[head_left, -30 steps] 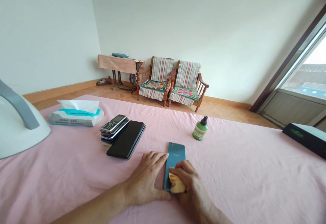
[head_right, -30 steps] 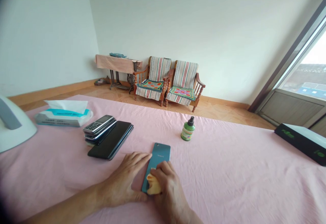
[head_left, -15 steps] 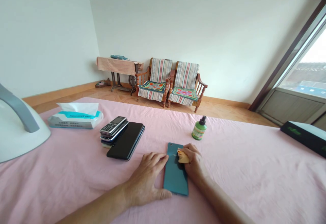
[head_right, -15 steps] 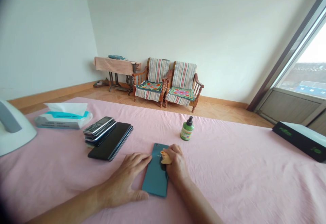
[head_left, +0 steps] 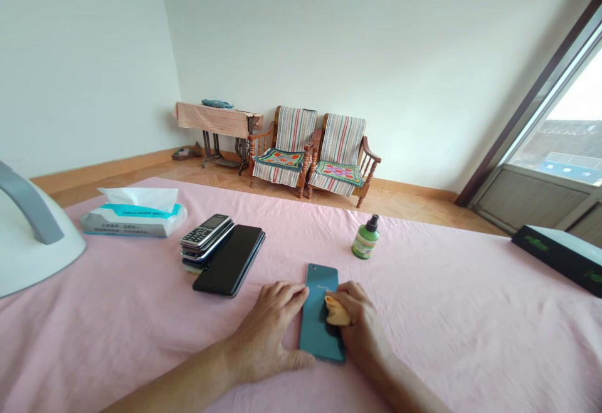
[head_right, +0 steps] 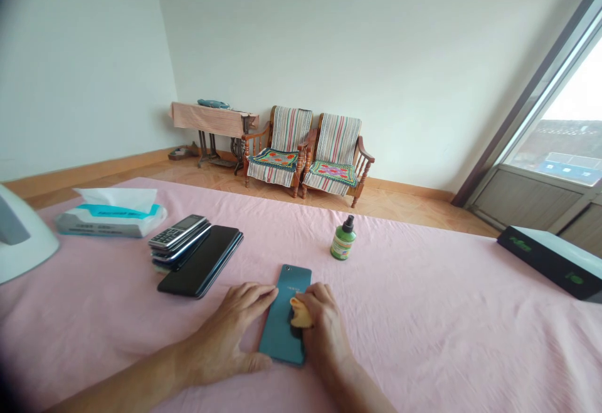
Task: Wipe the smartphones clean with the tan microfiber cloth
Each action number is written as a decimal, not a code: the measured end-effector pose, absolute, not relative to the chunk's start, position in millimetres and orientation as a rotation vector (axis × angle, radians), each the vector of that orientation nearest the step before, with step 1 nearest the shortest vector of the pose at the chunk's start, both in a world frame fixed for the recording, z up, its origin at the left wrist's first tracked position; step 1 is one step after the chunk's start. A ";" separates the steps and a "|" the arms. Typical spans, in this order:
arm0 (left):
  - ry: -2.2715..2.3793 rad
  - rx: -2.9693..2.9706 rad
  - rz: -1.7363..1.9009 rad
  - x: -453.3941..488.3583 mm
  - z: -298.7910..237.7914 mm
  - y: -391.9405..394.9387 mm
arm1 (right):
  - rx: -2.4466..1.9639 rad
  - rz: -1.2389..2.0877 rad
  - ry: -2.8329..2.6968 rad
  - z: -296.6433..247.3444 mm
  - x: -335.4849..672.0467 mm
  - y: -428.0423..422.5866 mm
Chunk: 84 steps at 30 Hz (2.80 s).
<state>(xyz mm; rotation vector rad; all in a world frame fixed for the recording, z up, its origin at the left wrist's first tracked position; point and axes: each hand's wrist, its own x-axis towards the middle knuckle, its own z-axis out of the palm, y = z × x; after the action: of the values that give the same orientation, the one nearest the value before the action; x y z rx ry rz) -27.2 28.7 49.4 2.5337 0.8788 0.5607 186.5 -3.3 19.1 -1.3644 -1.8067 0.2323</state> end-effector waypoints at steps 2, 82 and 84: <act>0.877 2.537 0.550 -27.7 49.1 29.1 | -1.388 0.159 -1.782 19.7 190.5 21.5; 0.905 2.532 0.488 -25.8 58.0 26.4 | -1.512 0.126 -1.731 18.0 166.7 64.6; 0.901 2.533 0.482 -25.9 58.0 26.5 | -1.496 0.139 -1.741 18.9 167.0 64.4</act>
<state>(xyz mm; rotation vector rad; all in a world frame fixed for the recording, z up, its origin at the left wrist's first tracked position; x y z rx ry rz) -25.9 26.5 58.0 2.5332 0.9008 0.4824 167.0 64.4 18.9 -1.4957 -1.7407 0.1393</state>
